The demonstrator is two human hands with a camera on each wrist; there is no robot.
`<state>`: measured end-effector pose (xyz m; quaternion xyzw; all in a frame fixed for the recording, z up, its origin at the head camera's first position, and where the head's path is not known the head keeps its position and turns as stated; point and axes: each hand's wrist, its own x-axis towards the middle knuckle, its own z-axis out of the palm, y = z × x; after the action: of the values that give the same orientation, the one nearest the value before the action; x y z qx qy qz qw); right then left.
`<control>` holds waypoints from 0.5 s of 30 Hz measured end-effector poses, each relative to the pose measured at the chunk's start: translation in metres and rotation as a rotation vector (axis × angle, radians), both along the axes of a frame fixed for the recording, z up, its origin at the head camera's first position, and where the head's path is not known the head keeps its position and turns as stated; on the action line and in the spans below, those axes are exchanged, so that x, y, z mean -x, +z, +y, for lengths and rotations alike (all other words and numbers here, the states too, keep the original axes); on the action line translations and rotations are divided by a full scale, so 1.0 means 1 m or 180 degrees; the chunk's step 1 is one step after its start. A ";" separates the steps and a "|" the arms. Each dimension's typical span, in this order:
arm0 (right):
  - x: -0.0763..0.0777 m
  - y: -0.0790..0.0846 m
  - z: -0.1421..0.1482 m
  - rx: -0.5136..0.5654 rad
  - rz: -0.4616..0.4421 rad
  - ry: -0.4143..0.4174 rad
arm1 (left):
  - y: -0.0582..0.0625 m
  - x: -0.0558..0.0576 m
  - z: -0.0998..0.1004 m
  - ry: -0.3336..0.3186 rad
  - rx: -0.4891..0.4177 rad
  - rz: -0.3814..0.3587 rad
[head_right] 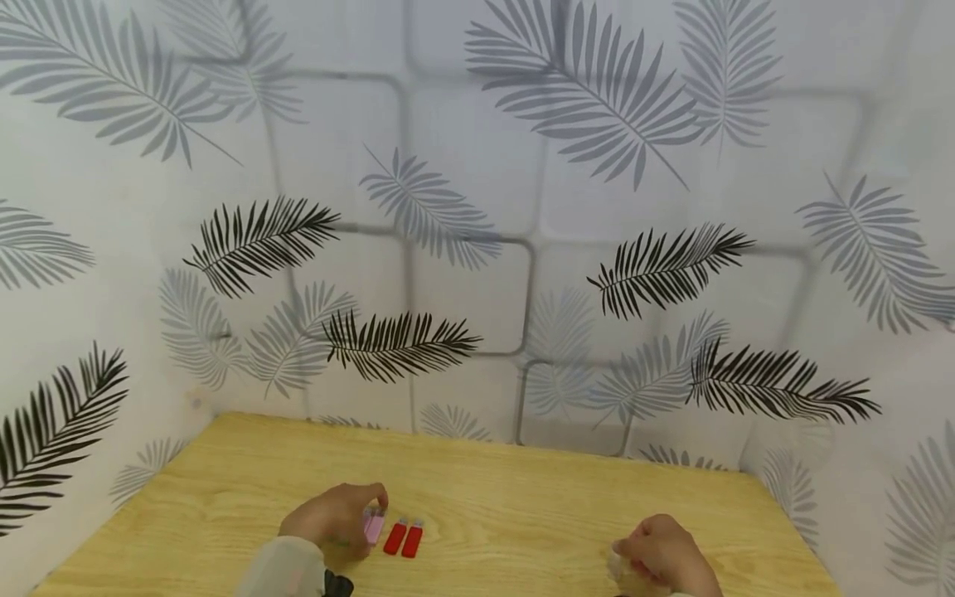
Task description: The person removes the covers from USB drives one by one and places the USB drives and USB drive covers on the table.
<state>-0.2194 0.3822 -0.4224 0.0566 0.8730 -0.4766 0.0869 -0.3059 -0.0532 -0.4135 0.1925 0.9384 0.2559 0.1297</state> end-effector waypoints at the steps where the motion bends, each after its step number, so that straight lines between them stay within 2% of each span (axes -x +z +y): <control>1: 0.000 0.000 0.000 0.0004 0.0012 0.0025 | -0.001 0.000 0.000 0.0000 -0.0006 0.0020; 9: 0.003 -0.001 -0.001 0.0053 0.0005 0.0098 | -0.002 0.003 0.002 -0.0111 0.0010 0.0179; 15: 0.004 0.002 -0.003 0.0063 -0.0052 0.0058 | 0.009 0.002 0.002 -0.0095 -0.0028 0.0149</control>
<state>-0.2238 0.3789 -0.4204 0.0517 0.8680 -0.4840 0.0988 -0.3077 -0.0509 -0.4048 0.2130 0.9371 0.2535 0.1107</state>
